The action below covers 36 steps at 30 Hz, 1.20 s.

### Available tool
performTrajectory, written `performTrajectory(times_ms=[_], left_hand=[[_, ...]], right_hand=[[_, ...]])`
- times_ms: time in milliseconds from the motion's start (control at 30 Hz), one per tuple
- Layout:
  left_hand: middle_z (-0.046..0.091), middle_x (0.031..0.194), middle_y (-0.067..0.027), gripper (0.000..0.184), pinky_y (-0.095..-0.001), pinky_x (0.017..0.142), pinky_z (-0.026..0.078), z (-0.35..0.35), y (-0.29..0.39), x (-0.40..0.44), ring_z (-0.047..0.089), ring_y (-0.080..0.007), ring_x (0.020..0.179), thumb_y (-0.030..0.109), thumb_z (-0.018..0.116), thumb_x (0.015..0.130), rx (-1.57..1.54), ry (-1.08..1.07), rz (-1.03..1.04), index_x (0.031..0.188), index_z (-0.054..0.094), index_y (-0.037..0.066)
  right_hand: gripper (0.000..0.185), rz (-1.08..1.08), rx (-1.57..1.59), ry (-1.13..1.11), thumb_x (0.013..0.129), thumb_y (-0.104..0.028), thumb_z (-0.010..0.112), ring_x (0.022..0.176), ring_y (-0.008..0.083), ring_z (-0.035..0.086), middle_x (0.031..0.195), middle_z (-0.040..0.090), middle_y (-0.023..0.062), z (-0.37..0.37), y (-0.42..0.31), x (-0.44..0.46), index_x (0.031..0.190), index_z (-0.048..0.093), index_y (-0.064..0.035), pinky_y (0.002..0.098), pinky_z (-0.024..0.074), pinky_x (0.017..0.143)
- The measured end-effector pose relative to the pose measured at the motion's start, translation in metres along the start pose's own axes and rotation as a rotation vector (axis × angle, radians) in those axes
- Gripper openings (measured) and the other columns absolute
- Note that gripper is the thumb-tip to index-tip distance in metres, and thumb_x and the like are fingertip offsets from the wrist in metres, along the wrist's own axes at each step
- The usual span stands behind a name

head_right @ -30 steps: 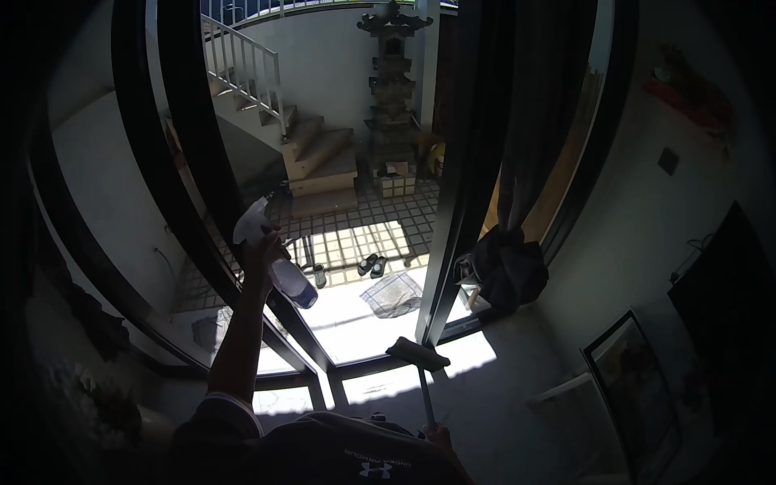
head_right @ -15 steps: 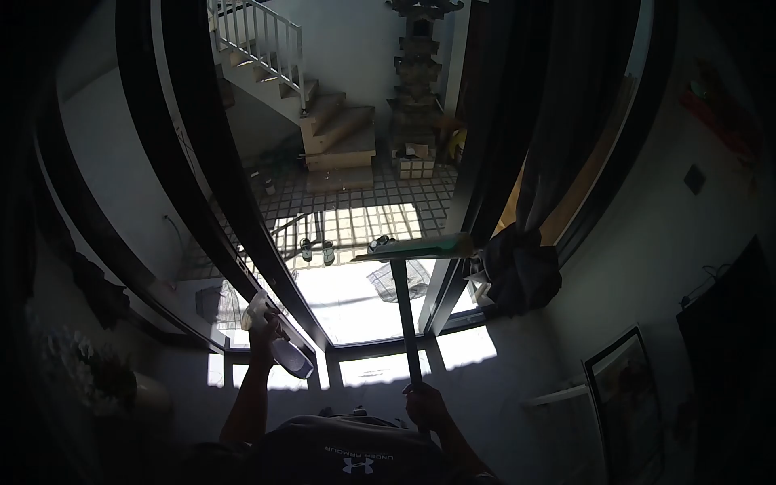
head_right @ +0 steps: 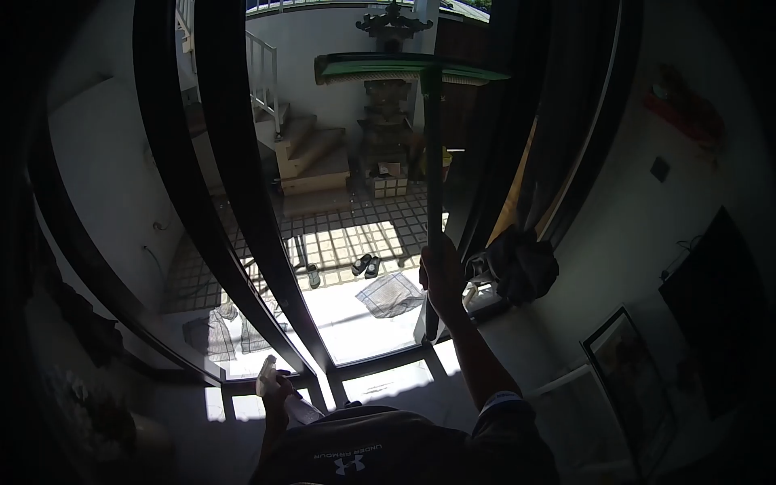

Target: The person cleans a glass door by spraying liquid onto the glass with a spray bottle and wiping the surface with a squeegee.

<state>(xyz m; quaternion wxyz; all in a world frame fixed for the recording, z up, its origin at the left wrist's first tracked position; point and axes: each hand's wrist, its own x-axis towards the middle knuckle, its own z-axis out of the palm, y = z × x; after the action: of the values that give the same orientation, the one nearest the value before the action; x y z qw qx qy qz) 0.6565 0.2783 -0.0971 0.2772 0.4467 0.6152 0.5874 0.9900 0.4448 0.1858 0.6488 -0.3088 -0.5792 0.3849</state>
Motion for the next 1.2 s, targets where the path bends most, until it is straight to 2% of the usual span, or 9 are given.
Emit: performTrajectory(times_ms=[33,467,767,800,833,933,1100,1167,1200], left_hand=[[0.05,0.111,-0.0202,0.036,-0.0309,0.071,0.047,0.001,0.055,-0.002,0.057,-0.0268,0.083,0.003,0.049,0.066,0.48,0.049,0.309,0.1,0.05,-0.007],[0.05,0.078,-0.0107,0.054,-0.0263,0.045,0.047,-0.064,0.066,0.009,0.052,-0.0149,0.045,0.008,0.051,0.069,-0.08,-0.125,0.07,0.12,0.034,-0.002],[0.05,0.101,-0.0196,0.056,-0.0258,0.048,0.048,-0.084,0.065,0.022,0.054,-0.0166,0.046,0.008,0.052,0.068,-0.087,-0.17,-0.074,0.119,0.035,-0.005],[0.05,0.099,-0.0205,0.056,-0.0264,0.049,0.049,-0.082,0.034,0.036,0.054,-0.0166,0.045,0.009,0.051,0.068,0.399,-0.013,0.64,0.12,0.034,-0.005],[0.045,0.115,-0.0198,0.05,-0.0288,0.076,0.046,-0.083,0.099,0.02,0.052,-0.0252,0.09,0.003,0.044,0.074,0.069,-0.219,-0.035,0.122,0.034,-0.003],[0.039,0.122,-0.0232,0.051,-0.0326,0.083,0.042,-0.081,0.018,0.039,0.047,-0.0305,0.106,0.012,0.048,0.076,0.193,-0.252,0.0,0.121,0.034,-0.005],[0.046,0.114,-0.0216,0.059,-0.0352,0.077,0.044,-0.08,0.047,0.049,0.055,-0.0294,0.085,0.028,0.047,0.079,0.287,-0.335,0.088,0.123,0.032,-0.007],[0.053,0.087,-0.0216,0.062,-0.0297,0.043,0.05,-0.077,-0.012,0.059,0.056,-0.0194,0.05,-0.004,0.043,0.058,0.291,-0.238,0.415,0.119,0.035,-0.007],[0.053,0.085,-0.0203,0.062,-0.0289,0.042,0.049,-0.076,0.008,0.06,0.055,-0.018,0.048,-0.004,0.043,0.058,0.261,-0.277,0.143,0.12,0.034,-0.006]], right_hand=[[0.032,-0.025,-0.022,-0.001,0.086,-0.021,0.05,0.038,0.0026,0.035,0.053,0.04,-0.0037,0.01,-0.006,0.015,0.112,0.043,-0.0039,0.0171,0.0273,0.034],[0.035,-0.295,-0.025,0.09,0.087,-0.028,0.048,0.045,-0.0005,0.038,0.058,0.042,-0.0045,0.131,-0.05,0.125,0.115,0.043,-0.0082,0.0137,0.03,0.037],[0.033,-0.462,-0.155,0.123,0.087,-0.031,0.047,0.052,0.0029,0.041,0.06,0.042,-0.0033,0.15,-0.052,0.178,0.11,0.047,-0.007,0.018,0.0323,0.044],[0.032,-0.435,-0.149,0.131,0.087,-0.031,0.046,0.052,0.0033,0.041,0.06,0.042,-0.0034,0.154,-0.056,0.18,0.108,0.048,-0.0067,0.0189,0.0324,0.046],[0.032,-0.411,-0.143,0.137,0.087,-0.032,0.045,0.053,0.0036,0.04,0.06,0.042,-0.0034,0.158,-0.062,0.182,0.107,0.048,-0.0064,0.0197,0.0325,0.047],[0.028,-0.408,-0.156,0.115,0.088,-0.032,0.045,0.052,0.0036,0.04,0.058,0.042,-0.0036,0.161,-0.074,0.185,0.096,0.049,-0.0059,0.0203,0.0321,0.046],[0.022,-0.466,-0.117,0.141,0.086,-0.032,0.048,0.036,0.0,0.032,0.051,0.037,-0.0051,0.166,-0.07,0.208,0.084,0.047,-0.0106,0.0161,0.023,0.031],[0.02,-0.392,-0.135,0.123,0.088,-0.027,0.045,0.047,0.004,0.035,0.054,0.036,-0.0033,0.167,-0.069,0.199,0.09,0.048,-0.0068,0.0218,0.028,0.042],[0.019,-0.425,-0.135,0.123,0.088,-0.026,0.045,0.046,0.0039,0.034,0.054,0.035,-0.0036,0.168,-0.065,0.197,0.091,0.048,-0.0068,0.0217,0.0275,0.041]])
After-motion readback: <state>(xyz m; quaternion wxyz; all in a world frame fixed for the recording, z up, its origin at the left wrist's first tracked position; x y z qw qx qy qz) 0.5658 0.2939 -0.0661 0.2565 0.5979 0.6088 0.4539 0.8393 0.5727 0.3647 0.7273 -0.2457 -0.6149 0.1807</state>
